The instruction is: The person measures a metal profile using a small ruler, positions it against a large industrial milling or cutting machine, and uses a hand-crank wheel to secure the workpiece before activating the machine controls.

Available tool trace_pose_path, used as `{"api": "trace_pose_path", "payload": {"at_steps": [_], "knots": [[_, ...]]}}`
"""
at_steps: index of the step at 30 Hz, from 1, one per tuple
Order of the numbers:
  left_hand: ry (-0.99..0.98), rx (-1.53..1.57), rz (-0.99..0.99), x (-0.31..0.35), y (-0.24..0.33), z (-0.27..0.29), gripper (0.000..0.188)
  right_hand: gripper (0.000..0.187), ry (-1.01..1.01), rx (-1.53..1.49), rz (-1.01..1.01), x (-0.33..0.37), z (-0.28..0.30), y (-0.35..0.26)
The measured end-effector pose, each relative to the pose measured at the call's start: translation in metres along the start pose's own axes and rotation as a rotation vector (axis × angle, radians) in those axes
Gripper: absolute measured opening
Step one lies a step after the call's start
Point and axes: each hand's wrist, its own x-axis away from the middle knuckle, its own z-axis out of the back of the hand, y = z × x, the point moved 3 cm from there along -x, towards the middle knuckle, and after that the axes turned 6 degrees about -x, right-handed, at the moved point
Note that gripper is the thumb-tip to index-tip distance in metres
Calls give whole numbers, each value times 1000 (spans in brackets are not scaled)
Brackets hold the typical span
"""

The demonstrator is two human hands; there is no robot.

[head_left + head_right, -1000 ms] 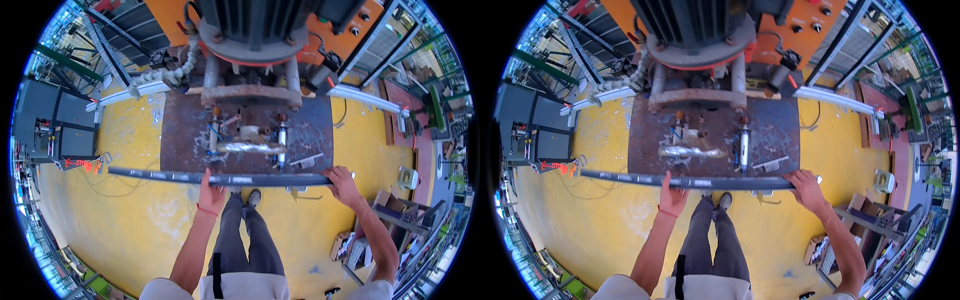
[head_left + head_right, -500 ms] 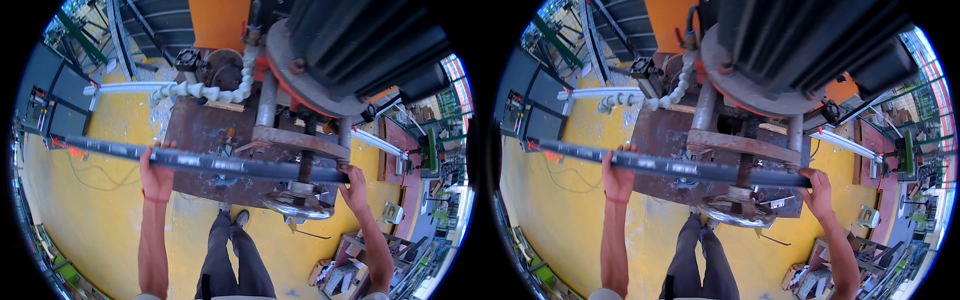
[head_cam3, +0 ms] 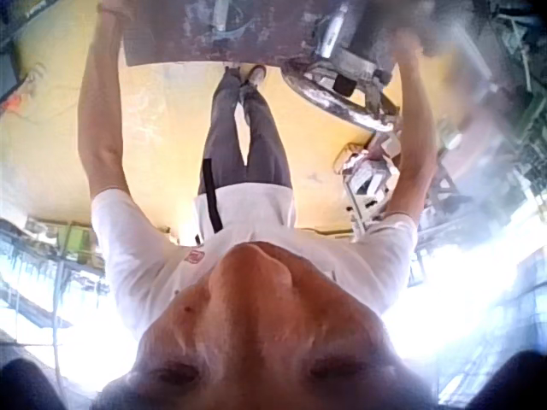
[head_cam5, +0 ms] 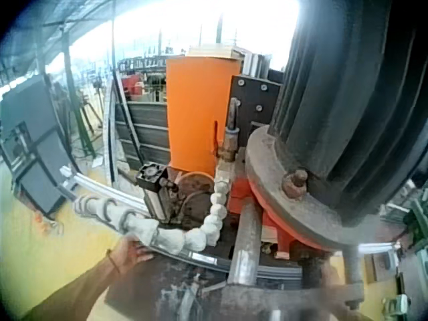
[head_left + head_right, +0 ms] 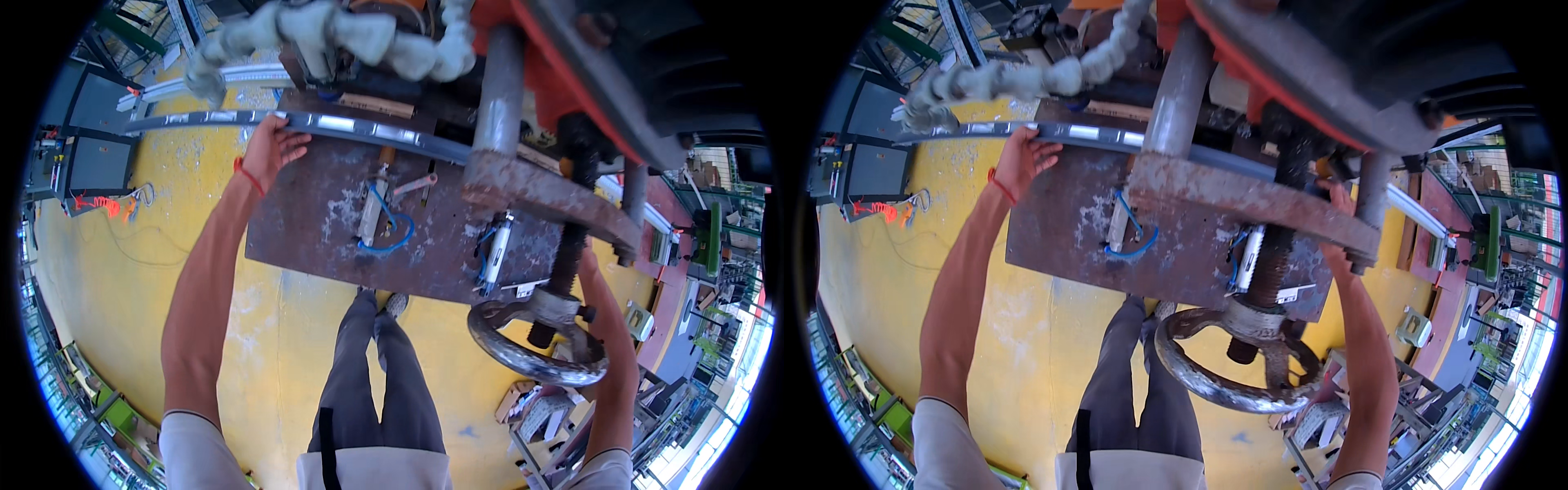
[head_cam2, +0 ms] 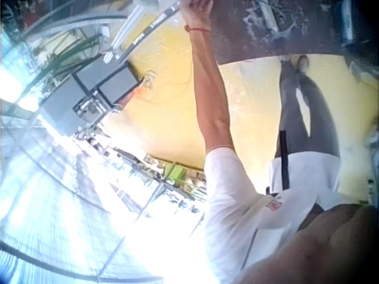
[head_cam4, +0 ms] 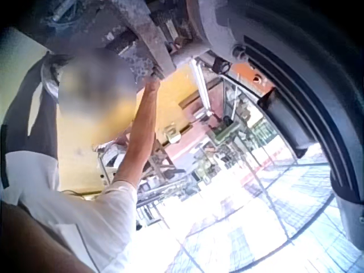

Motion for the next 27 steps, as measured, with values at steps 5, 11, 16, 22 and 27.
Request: {"api": "trace_pose_path", "payload": {"at_steps": [5, 11, 16, 22, 27], "knots": [[71, -378, 160, -17, 12, -12, 43, 49, 49, 174, 0, -1, -10, 34], [188, -607, 141, -7, 26, -15, 41, 49, 72, 247, 0, -5, -33, 60], [248, -671, 123, 4, 28, -5, 37, 49, 86, 276, 4, -11, -42, 71], [275, -485, 124, -18, -2, 26, 52, 48, 99, 306, 4, -9, -55, 77], [270, -161, 42, -54, -11, 34, 52, 48, 100, 338, 4, -5, -57, 89]]}}
